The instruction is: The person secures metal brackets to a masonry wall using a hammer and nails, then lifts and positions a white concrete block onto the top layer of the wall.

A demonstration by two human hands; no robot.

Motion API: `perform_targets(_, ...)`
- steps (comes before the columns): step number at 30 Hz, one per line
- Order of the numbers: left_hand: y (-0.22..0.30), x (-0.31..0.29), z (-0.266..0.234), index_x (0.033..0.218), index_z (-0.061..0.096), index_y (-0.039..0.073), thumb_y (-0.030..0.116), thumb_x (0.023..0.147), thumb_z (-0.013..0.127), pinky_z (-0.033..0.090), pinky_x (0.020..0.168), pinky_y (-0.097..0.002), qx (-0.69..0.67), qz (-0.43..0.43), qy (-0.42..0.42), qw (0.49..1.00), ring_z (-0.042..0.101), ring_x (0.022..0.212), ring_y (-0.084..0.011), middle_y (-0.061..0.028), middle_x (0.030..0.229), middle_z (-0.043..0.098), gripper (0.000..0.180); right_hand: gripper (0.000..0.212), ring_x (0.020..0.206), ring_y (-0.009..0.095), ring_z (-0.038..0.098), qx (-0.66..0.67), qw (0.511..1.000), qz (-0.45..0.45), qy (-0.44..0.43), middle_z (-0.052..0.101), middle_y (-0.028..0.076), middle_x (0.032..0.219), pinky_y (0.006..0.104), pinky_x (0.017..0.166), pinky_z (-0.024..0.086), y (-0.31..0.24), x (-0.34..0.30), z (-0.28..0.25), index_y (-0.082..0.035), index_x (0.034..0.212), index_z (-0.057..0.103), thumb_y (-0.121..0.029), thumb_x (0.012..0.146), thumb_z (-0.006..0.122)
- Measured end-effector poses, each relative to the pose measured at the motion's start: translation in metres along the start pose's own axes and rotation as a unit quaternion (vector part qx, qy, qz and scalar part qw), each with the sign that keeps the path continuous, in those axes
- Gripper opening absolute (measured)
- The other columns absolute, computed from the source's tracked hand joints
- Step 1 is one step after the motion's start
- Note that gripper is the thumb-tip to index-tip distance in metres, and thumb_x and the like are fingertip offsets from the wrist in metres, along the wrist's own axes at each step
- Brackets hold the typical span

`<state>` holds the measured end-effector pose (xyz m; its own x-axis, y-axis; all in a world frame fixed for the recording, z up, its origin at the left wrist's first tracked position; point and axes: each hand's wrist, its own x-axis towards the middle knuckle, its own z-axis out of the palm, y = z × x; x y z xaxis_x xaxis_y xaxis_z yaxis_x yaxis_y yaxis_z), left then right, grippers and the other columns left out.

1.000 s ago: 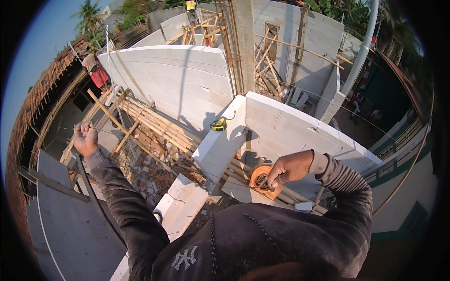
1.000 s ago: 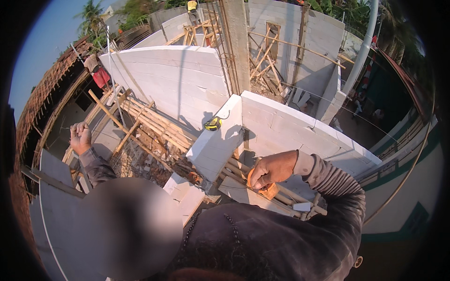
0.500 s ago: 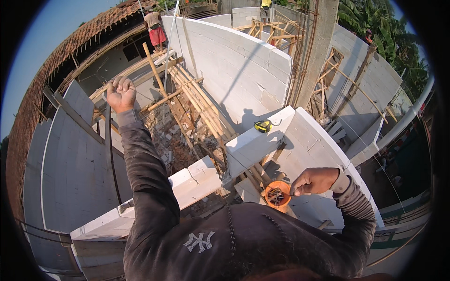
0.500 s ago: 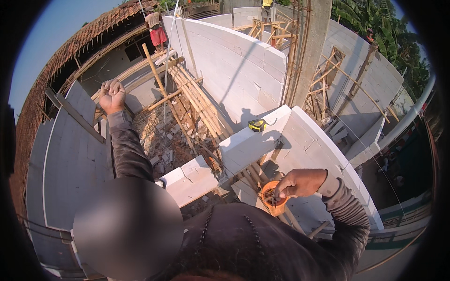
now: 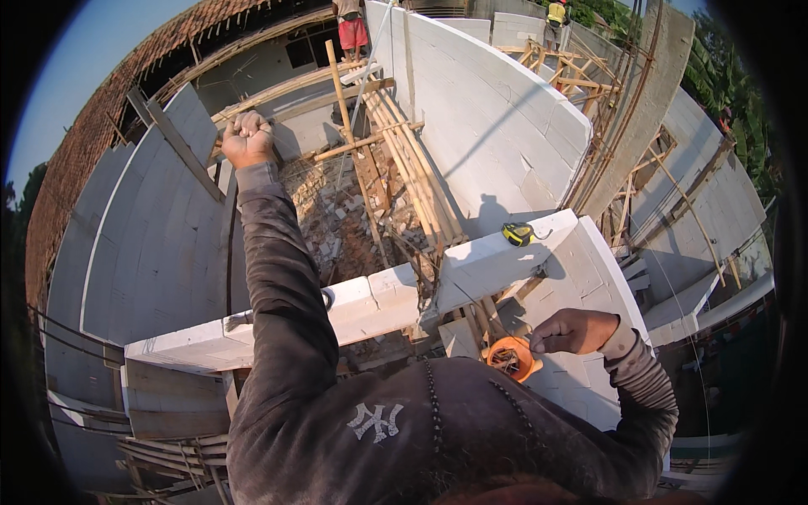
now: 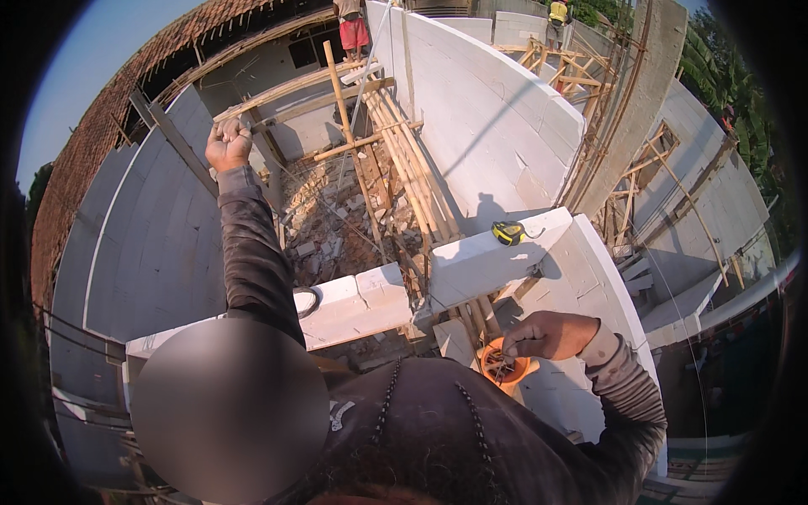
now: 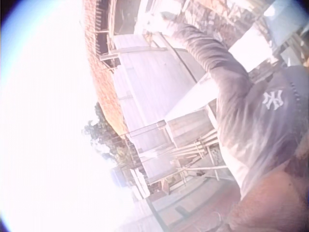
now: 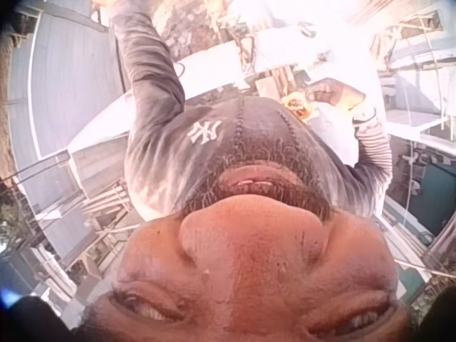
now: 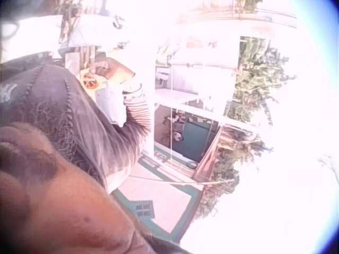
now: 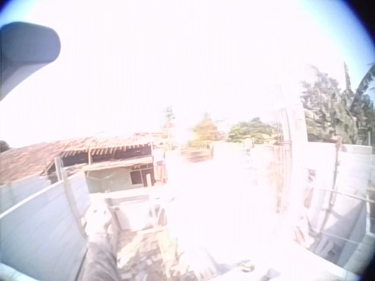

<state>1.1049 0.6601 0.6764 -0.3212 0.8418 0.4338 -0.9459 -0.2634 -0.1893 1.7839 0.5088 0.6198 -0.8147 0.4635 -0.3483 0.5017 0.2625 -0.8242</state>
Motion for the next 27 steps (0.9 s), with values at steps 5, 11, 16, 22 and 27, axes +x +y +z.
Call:
perform_targets(5,0.053,-0.003,-0.031,0.075,0.042,0.01,0.011,0.1,0.048,0.027,0.045,-0.028,0.012,0.063,0.068,0.996,0.033,0.051,-0.0119,0.0005,0.062,0.034,0.026,0.029,0.056,0.007,0.039,0.516,0.815,-0.233,0.122,0.05,0.0,0.069,0.0226,0.047,0.031,0.007,-0.016,-0.02,0.007,0.099,0.062,-0.021,0.1,0.062)
perform_targets(11,0.01,-0.031,-0.053,0.096,0.053,0.009,0.027,0.104,0.054,0.043,0.081,-0.0432,0.206,0.155,0.19,0.947,0.053,0.085,-0.0188,-0.0017,0.086,0.054,0.019,0.025,0.055,0.002,0.032,0.436,0.796,-0.171,0.384,0.04,-0.005,0.067,0.0178,0.046,0.024,0.028,0.032,-0.009,-0.001,0.105,0.062,-0.026,0.103,0.06)
perform_targets(16,-0.068,-0.065,-0.073,0.146,0.034,0.012,0.045,0.1,0.062,0.027,0.114,-0.067,0.322,0.054,0.224,0.918,0.046,0.137,-0.0258,-0.004,0.136,0.054,0.064,0.025,0.06,0.003,0.035,0.285,0.838,-0.157,0.437,0.045,-0.005,0.07,0.0199,0.053,0.029,0.016,0.061,0.002,-0.001,0.108,0.067,-0.024,0.104,0.058)
perform_targets(22,-0.139,-0.071,-0.069,0.158,-0.008,0.005,0.044,0.098,0.064,0.018,0.115,-0.078,0.278,-0.017,0.217,0.936,0.025,0.15,-0.0374,-0.0154,0.157,0.026,0.101,0.027,0.077,0.011,0.053,0.096,0.889,-0.159,0.418,0.062,0.004,0.085,0.0275,0.071,0.045,0.004,0.084,0.023,0.002,0.109,0.068,-0.021,0.104,0.056)
perform_targets(27,-0.213,-0.096,-0.069,0.137,0.037,0.004,0.044,0.105,0.051,0.047,0.1,-0.0572,0.294,-0.196,0.215,0.91,0.058,0.115,-0.0283,-0.0145,0.123,0.056,0.053,0.024,0.093,0.03,0.068,-0.016,0.89,-0.2,0.41,0.07,0.018,0.102,0.0357,0.084,0.052,0.014,0.114,0.051,0.003,0.111,0.068,-0.016,0.102,0.055)
